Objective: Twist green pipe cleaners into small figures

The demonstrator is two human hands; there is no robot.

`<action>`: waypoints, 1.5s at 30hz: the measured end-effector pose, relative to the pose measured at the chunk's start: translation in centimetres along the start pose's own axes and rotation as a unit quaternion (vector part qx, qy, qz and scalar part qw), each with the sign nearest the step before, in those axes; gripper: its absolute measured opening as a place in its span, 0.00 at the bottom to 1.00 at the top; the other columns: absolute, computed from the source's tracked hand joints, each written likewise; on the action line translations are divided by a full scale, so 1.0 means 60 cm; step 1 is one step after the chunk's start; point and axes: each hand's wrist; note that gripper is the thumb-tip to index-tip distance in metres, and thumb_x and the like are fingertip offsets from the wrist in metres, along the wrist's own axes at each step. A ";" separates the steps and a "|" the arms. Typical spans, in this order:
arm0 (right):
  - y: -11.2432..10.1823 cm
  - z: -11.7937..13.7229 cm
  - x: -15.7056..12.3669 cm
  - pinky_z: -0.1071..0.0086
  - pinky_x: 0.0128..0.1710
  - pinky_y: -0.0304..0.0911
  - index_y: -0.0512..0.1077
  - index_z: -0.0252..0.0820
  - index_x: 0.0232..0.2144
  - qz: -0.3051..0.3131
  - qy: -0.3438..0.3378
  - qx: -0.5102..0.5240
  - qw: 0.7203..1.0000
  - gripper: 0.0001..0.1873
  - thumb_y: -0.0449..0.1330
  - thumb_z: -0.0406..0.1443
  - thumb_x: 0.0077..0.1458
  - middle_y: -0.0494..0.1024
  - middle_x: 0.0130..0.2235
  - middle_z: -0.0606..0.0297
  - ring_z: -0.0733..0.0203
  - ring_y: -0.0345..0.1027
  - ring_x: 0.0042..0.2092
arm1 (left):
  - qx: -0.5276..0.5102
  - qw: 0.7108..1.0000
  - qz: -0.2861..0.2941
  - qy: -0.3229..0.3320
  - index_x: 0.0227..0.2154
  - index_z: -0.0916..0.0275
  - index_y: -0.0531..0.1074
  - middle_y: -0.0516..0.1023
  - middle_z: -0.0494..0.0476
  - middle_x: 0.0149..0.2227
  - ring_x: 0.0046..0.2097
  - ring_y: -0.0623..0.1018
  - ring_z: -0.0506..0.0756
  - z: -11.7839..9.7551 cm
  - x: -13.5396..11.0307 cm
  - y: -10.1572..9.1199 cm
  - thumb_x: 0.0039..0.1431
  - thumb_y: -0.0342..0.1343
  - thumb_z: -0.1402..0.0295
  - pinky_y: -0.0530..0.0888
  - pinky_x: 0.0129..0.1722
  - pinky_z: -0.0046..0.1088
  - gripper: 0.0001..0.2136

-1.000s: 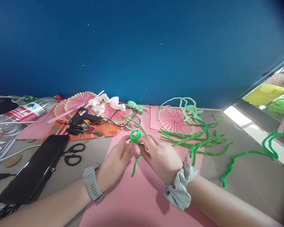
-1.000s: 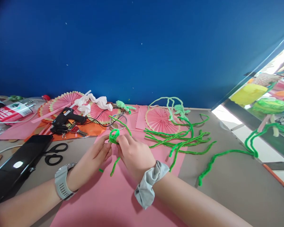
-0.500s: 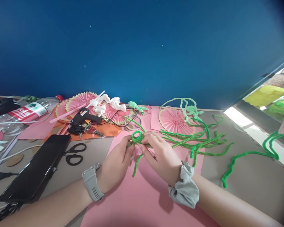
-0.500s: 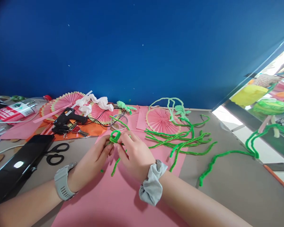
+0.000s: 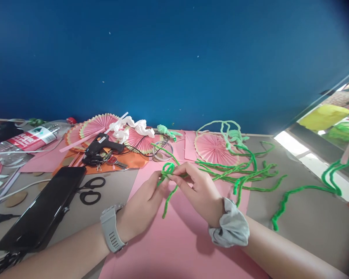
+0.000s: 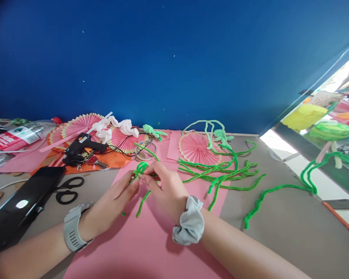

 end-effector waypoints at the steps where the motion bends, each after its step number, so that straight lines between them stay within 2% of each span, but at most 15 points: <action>1: 0.000 0.000 0.001 0.75 0.29 0.62 0.64 0.43 0.29 -0.004 0.003 0.012 1.000 0.03 0.54 0.33 0.55 0.71 0.29 0.69 0.67 0.67 0.31 | -0.001 1.000 -0.003 -0.001 0.39 0.59 0.63 0.68 0.51 0.32 0.34 0.68 0.52 0.000 0.000 0.000 0.62 0.38 0.60 0.64 0.35 0.28 0.12; 4: 0.001 0.000 0.004 0.73 0.31 0.63 0.66 0.42 0.29 -0.004 0.012 0.033 0.999 0.04 0.53 0.33 0.55 0.72 0.29 0.68 0.66 0.68 0.32 | 0.001 1.000 -0.015 0.001 0.38 0.60 0.63 0.67 0.51 0.32 0.34 0.66 0.52 -0.003 -0.002 -0.002 0.62 0.38 0.61 0.64 0.35 0.28 0.12; 8: 0.000 0.002 0.003 0.72 0.33 0.64 0.66 0.42 0.31 0.011 -0.001 0.035 0.999 0.04 0.52 0.33 0.57 0.73 0.31 0.67 0.65 0.69 0.34 | -0.004 1.000 -0.020 -0.001 0.31 0.60 0.61 0.62 0.48 0.27 0.29 0.63 0.50 -0.008 -0.002 -0.003 0.62 0.37 0.62 0.61 0.31 0.27 0.11; 11: -0.003 0.006 0.001 0.72 0.32 0.64 0.65 0.43 0.32 0.016 -0.027 0.006 0.999 0.03 0.52 0.32 0.56 0.72 0.32 0.66 0.64 0.68 0.34 | -0.021 0.999 -0.025 0.002 0.30 0.60 0.61 0.61 0.47 0.25 0.28 0.61 0.50 -0.010 -0.002 -0.003 0.62 0.38 0.64 0.60 0.30 0.26 0.10; 13: -0.006 0.008 0.001 0.69 0.35 0.64 0.65 0.43 0.32 0.004 -0.067 -0.021 0.998 0.02 0.52 0.32 0.56 0.71 0.35 0.64 0.63 0.66 0.37 | -0.036 0.999 -0.031 0.000 0.29 0.61 0.61 0.60 0.47 0.25 0.28 0.60 0.50 -0.010 -0.001 -0.003 0.62 0.39 0.65 0.60 0.29 0.26 0.10; 16: -0.010 0.007 0.002 0.65 0.40 0.62 0.63 0.43 0.30 -0.017 -0.126 -0.047 0.991 0.02 0.53 0.31 0.55 0.68 0.37 0.61 0.60 0.63 0.41 | -0.086 0.996 -0.026 -0.024 0.26 0.61 0.59 0.56 0.47 0.22 0.24 0.57 0.49 -0.007 0.000 -0.002 0.61 0.39 0.64 0.58 0.25 0.25 0.11; 19: -0.011 0.003 0.004 0.65 0.39 0.61 0.62 0.43 0.30 -0.006 -0.141 -0.042 0.989 0.03 0.52 0.31 0.56 0.67 0.35 0.62 0.61 0.62 0.40 | -0.177 0.983 0.015 -0.054 0.22 0.60 0.54 0.51 0.45 0.21 0.22 0.52 0.48 -0.003 0.003 -0.003 0.61 0.37 0.62 0.54 0.22 0.24 0.13; 22: -0.009 0.000 0.005 0.68 0.38 0.60 0.62 0.42 0.31 0.006 -0.135 -0.023 0.991 0.03 0.52 0.30 0.57 0.66 0.34 0.64 0.63 0.62 0.37 | -0.244 0.966 0.061 -0.056 0.22 0.60 0.52 0.48 0.45 0.20 0.22 0.49 0.47 -0.001 0.007 -0.004 0.62 0.36 0.62 0.51 0.20 0.22 0.14; 28: -0.007 0.001 0.004 0.71 0.33 0.58 0.60 0.42 0.29 0.034 -0.101 -0.007 0.994 0.05 0.51 0.31 0.57 0.66 0.31 0.67 0.66 0.61 0.33 | -0.217 0.974 0.056 -0.044 0.31 0.59 0.58 0.47 0.44 0.20 0.21 0.48 0.47 -0.002 0.002 -0.009 0.62 0.35 0.61 0.52 0.20 0.21 0.10; 31: -0.006 0.002 0.005 0.70 0.34 0.59 0.60 0.42 0.29 0.032 -0.109 -0.005 0.994 0.05 0.50 0.30 0.58 0.66 0.32 0.65 0.65 0.61 0.35 | -0.206 0.976 0.065 -0.032 0.29 0.59 0.57 0.48 0.45 0.20 0.21 0.49 0.47 -0.001 0.000 -0.011 0.62 0.35 0.62 0.52 0.20 0.22 0.10; 34: -0.006 0.004 0.006 0.69 0.36 0.59 0.59 0.43 0.29 0.028 -0.120 0.001 0.992 0.05 0.50 0.30 0.57 0.65 0.34 0.64 0.64 0.61 0.37 | -0.209 0.976 0.053 -0.026 0.27 0.60 0.57 0.49 0.45 0.20 0.21 0.49 0.48 0.002 0.001 -0.010 0.62 0.34 0.59 0.52 0.20 0.23 0.14; 37: -0.007 0.007 0.006 0.69 0.35 0.59 0.58 0.42 0.28 0.028 -0.126 0.002 0.992 0.06 0.51 0.29 0.56 0.64 0.33 0.65 0.64 0.60 0.36 | -0.220 0.974 0.035 -0.039 0.25 0.60 0.55 0.47 0.45 0.19 0.21 0.47 0.47 0.002 0.003 -0.007 0.61 0.34 0.54 0.50 0.19 0.25 0.17; 39: -0.006 0.008 0.005 0.69 0.34 0.59 0.57 0.42 0.27 0.030 -0.124 0.005 0.992 0.07 0.51 0.29 0.55 0.64 0.32 0.65 0.64 0.59 0.34 | -0.229 0.972 0.029 -0.053 0.25 0.60 0.55 0.46 0.44 0.19 0.21 0.47 0.47 0.001 0.004 -0.005 0.61 0.36 0.55 0.49 0.19 0.25 0.15; 42: -0.002 0.007 0.003 0.69 0.33 0.60 0.57 0.43 0.27 0.024 -0.106 0.024 0.994 0.06 0.51 0.30 0.55 0.64 0.32 0.66 0.64 0.60 0.34 | -0.256 0.964 0.026 -0.064 0.25 0.60 0.56 0.45 0.44 0.18 0.20 0.46 0.47 0.001 0.006 -0.005 0.61 0.39 0.57 0.48 0.19 0.24 0.13; 45: 0.005 0.002 0.003 0.71 0.32 0.62 0.59 0.43 0.30 -0.001 -0.059 0.093 0.994 0.04 0.52 0.32 0.55 0.64 0.33 0.66 0.65 0.61 0.34 | -0.290 0.953 0.047 -0.075 0.24 0.60 0.56 0.44 0.43 0.18 0.20 0.44 0.46 0.001 0.008 -0.007 0.61 0.38 0.57 0.47 0.18 0.24 0.14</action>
Point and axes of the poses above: each hand's wrist, its own x-axis towards the middle knuckle, its own y-axis out of the palm, z = x × y
